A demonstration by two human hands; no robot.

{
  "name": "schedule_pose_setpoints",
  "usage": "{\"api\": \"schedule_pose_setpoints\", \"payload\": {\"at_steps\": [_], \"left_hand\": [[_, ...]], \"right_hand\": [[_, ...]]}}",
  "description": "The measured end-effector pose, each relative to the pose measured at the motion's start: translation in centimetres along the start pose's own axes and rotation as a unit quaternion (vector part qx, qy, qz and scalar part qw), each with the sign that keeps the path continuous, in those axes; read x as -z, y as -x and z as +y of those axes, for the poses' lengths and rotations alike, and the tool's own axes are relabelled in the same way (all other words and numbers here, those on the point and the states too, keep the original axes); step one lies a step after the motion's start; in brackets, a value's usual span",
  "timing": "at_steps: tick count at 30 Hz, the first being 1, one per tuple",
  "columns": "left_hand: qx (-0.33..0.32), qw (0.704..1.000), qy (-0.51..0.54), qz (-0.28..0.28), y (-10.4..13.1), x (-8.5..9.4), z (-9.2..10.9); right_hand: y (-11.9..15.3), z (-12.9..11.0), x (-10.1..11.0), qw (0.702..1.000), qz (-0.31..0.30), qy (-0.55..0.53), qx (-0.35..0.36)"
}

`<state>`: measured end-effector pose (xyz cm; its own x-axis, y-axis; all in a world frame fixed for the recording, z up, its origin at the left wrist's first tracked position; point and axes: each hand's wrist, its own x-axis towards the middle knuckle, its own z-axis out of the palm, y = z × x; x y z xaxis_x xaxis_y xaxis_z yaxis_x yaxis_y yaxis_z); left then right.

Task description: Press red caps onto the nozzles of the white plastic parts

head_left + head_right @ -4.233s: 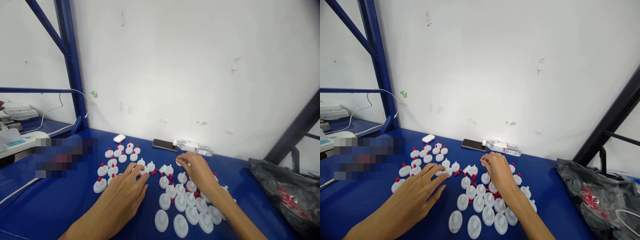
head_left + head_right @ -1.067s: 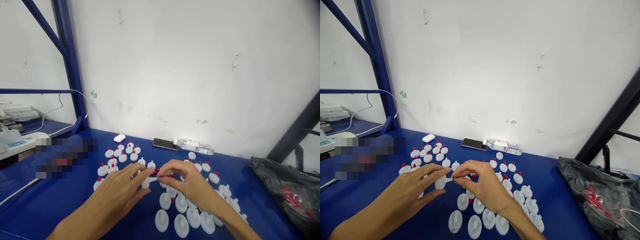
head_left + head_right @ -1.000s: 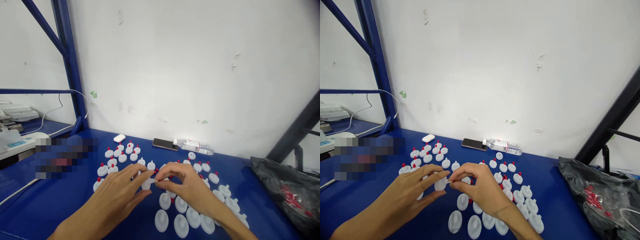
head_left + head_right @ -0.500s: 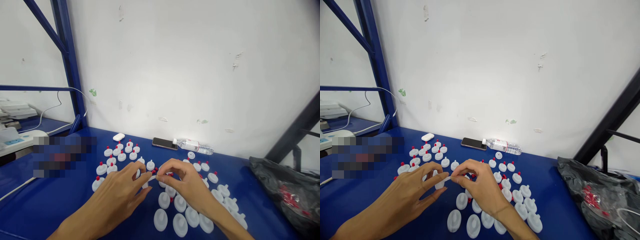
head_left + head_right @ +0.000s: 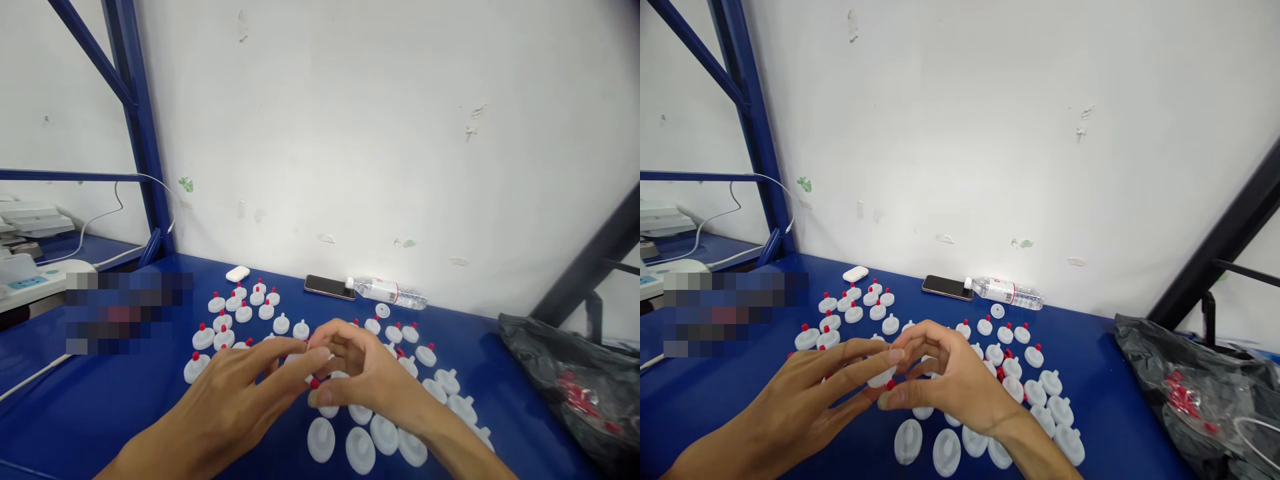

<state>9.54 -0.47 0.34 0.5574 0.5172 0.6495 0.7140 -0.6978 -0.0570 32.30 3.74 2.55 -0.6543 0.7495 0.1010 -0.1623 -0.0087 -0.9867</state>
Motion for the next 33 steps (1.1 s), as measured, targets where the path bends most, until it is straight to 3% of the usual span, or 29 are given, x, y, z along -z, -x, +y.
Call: {"api": "schedule_pose_setpoints", "payload": {"at_steps": [7, 15, 21, 24, 28, 33], "left_hand": [[-0.105, 0.989, -0.015, 0.107, 0.4, 0.1, 0.0], [-0.079, 0.995, -0.02, 0.055, 1.0, 0.2, 0.3], [-0.068, 0.996, -0.033, 0.043, 0.4, 0.0, 0.4], [-0.03, 0.998, -0.02, 0.053, -0.3, 0.0, 0.2], [0.033, 0.996, -0.019, 0.08, -1.1, 0.1, -0.2], [0.07, 0.993, -0.09, -0.035, -0.5, -1.3, -1.3]], "right_hand": [[0.6, -0.3, -1.4, 0.995, -0.093, -0.004, -0.041], [0.7, -0.2, -2.8, 0.996, -0.034, 0.083, -0.021], [0.5, -0.1, -2.2, 0.997, -0.055, 0.06, 0.017], [0.3, -0.3, -0.9, 0.996, 0.0, 0.085, 0.034], [0.3, -1.9, 1.9, 0.973, 0.139, 0.176, 0.062], [0.5, -3.8, 5.7, 0.913, 0.253, 0.306, 0.095]]}}
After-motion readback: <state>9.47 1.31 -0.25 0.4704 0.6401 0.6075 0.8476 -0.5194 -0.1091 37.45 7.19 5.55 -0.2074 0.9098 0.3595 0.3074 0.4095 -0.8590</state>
